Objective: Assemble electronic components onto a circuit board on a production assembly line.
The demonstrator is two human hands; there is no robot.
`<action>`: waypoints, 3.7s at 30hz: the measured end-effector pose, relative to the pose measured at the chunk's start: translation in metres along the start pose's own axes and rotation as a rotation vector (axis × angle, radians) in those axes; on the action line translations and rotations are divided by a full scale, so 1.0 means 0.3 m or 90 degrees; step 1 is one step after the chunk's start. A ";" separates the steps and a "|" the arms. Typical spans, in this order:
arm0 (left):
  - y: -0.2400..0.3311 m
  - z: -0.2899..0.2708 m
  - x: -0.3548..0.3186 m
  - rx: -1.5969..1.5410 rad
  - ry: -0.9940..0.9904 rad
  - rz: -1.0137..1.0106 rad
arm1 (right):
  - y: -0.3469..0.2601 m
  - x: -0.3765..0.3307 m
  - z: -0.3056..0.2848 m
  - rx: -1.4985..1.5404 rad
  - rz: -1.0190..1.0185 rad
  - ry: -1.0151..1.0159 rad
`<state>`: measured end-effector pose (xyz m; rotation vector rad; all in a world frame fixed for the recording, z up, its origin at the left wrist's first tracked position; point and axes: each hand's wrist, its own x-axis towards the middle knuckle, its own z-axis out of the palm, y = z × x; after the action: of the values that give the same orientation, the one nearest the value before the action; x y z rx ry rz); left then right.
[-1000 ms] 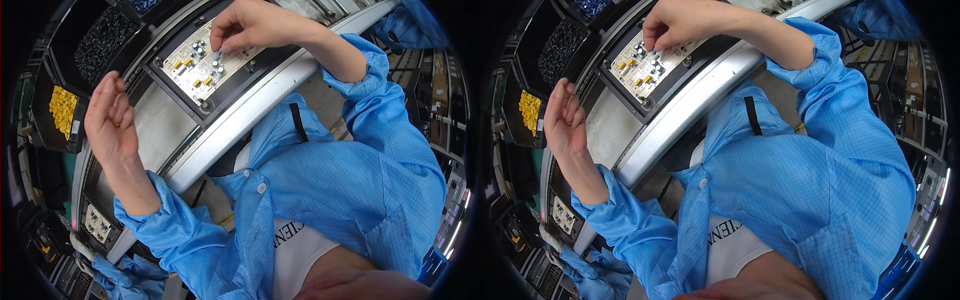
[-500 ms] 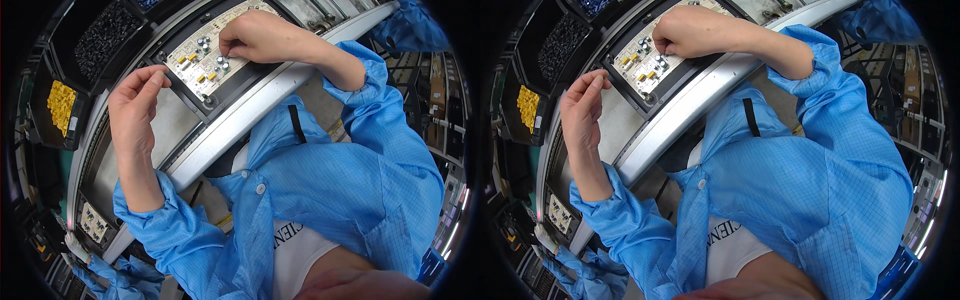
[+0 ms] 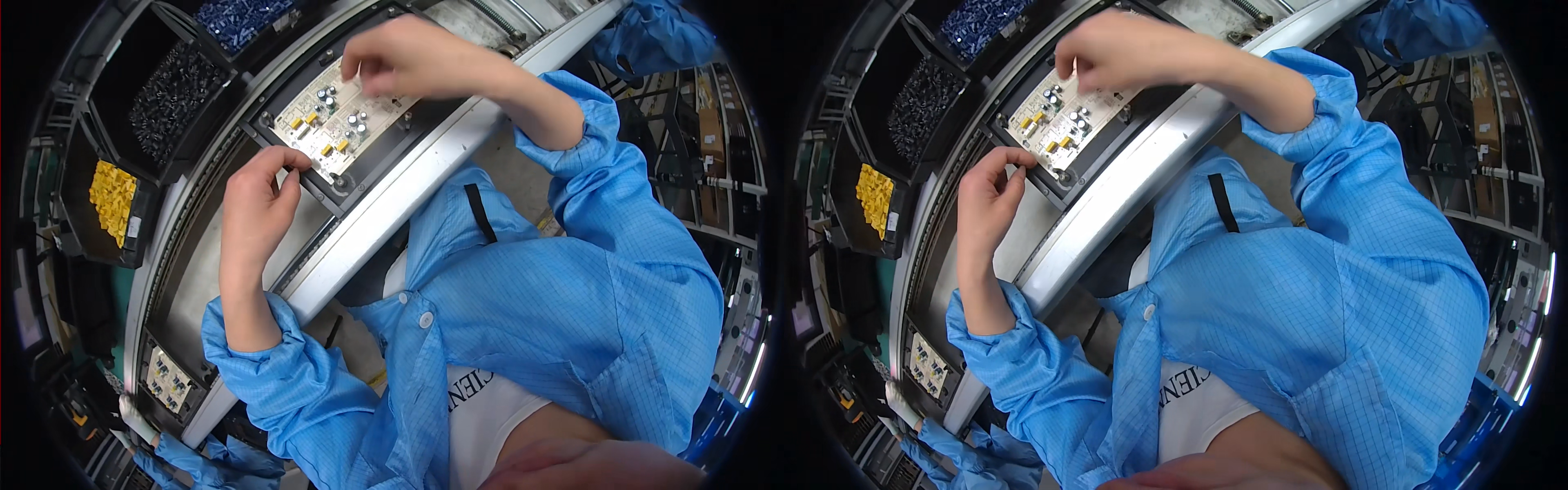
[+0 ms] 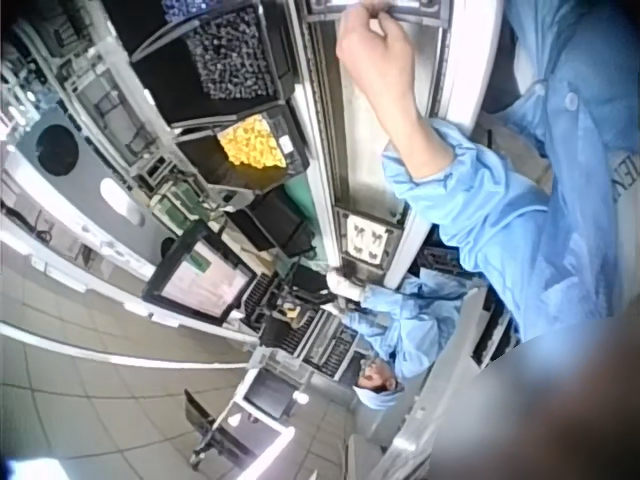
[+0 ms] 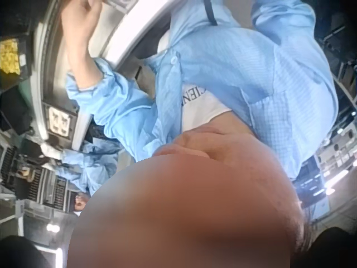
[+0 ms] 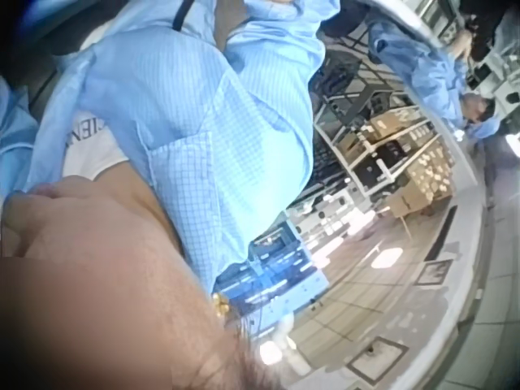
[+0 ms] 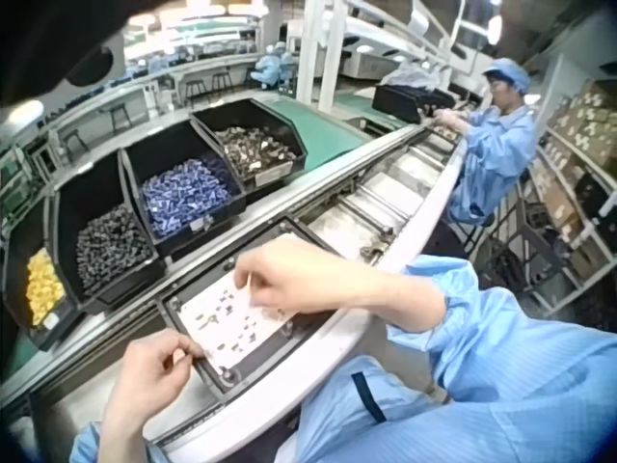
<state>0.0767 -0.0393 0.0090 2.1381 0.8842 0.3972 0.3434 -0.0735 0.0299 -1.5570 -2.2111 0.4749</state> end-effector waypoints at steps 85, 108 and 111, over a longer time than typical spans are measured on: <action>-0.045 -0.166 0.607 0.325 0.186 -0.081 | 0.333 0.099 0.081 0.160 -0.009 -0.095; -0.136 -0.270 0.597 -0.651 0.454 -0.039 | 0.316 0.087 0.063 0.223 -0.085 -0.129; -0.220 -0.367 0.589 -1.070 0.330 0.029 | 0.327 0.056 -0.010 0.202 -0.053 -0.115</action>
<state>0.1130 0.1751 0.0297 0.4793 0.3825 1.1952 0.4195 -0.0255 -0.0131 -1.2940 -2.1876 0.9223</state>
